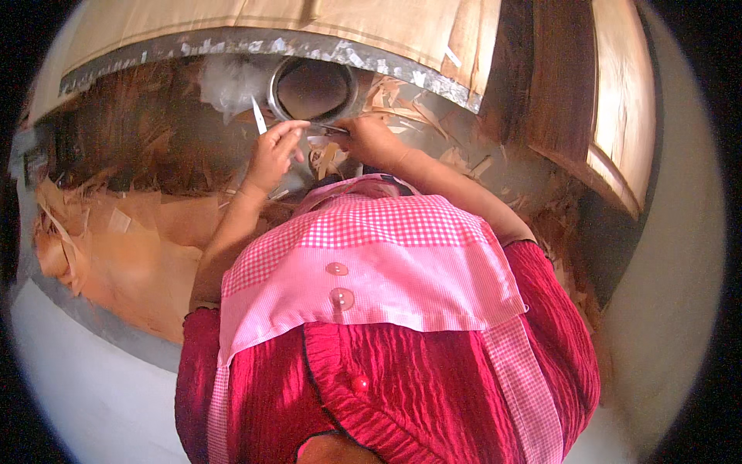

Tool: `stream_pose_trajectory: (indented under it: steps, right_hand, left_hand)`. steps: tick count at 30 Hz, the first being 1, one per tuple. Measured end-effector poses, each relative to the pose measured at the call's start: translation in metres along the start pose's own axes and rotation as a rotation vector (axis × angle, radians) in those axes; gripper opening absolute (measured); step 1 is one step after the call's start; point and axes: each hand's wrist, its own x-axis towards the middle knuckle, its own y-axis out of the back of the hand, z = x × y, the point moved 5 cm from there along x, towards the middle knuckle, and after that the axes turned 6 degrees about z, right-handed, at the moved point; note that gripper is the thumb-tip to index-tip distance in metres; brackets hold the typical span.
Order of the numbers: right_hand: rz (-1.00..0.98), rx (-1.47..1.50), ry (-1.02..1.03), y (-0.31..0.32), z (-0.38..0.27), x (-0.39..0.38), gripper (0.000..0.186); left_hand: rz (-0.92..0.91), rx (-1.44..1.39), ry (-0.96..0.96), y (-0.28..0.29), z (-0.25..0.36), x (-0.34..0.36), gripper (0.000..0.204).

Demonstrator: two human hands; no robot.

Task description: The person prepares wood veneer by taping seams between large sheets, trimming excess strips with a handheld blade, and stacking the completed sheets onto a pile.

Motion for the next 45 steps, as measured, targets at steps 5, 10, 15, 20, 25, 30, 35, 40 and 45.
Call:
stream_pose_trajectory:
  steps: [5, 10, 15, 20, 25, 30, 35, 40, 45]
  right_hand:
    - [0.084, -0.072, 0.074, 0.012, -0.002, -0.003, 0.020]
    - [0.588, -0.154, 0.272, 0.044, -0.019, 0.002, 0.020]
    - [0.398, 0.988, 0.011, -0.016, 0.009, 0.047, 0.019]
    - [0.403, 1.253, -0.325, -0.076, 0.046, 0.076, 0.017]
    - [0.435, 1.307, -0.362, -0.068, 0.040, 0.076, 0.014]
    - [0.494, 0.783, -0.145, -0.086, 0.036, 0.090, 0.019]
    - [0.122, 0.626, 0.451, -0.080, -0.067, 0.028, 0.027]
    - [-0.442, 0.737, 0.301, -0.089, -0.038, 0.000, 0.026]
    - [-0.433, 0.606, 0.119, -0.058, 0.003, -0.028, 0.020]
  left_hand:
    - [0.119, 0.418, -0.173, -0.016, 0.017, 0.007, 0.020]
    - [0.181, 0.142, -0.083, -0.014, -0.024, 0.055, 0.020]
    - [0.272, 0.416, -0.008, -0.012, -0.055, 0.104, 0.022]
    - [0.248, 0.762, 0.025, 0.014, -0.062, 0.085, 0.018]
    - [0.803, 0.674, -0.024, 0.265, -0.099, -0.024, 0.019]
    - [0.999, 0.710, -0.080, 0.353, -0.085, -0.102, 0.012]
    - [0.294, 0.591, -0.004, 0.102, -0.033, -0.068, 0.015]
    - [0.168, 0.046, 0.099, 0.038, -0.003, -0.060, 0.012]
    - [0.199, 0.041, 0.044, 0.038, -0.009, -0.054, 0.037]
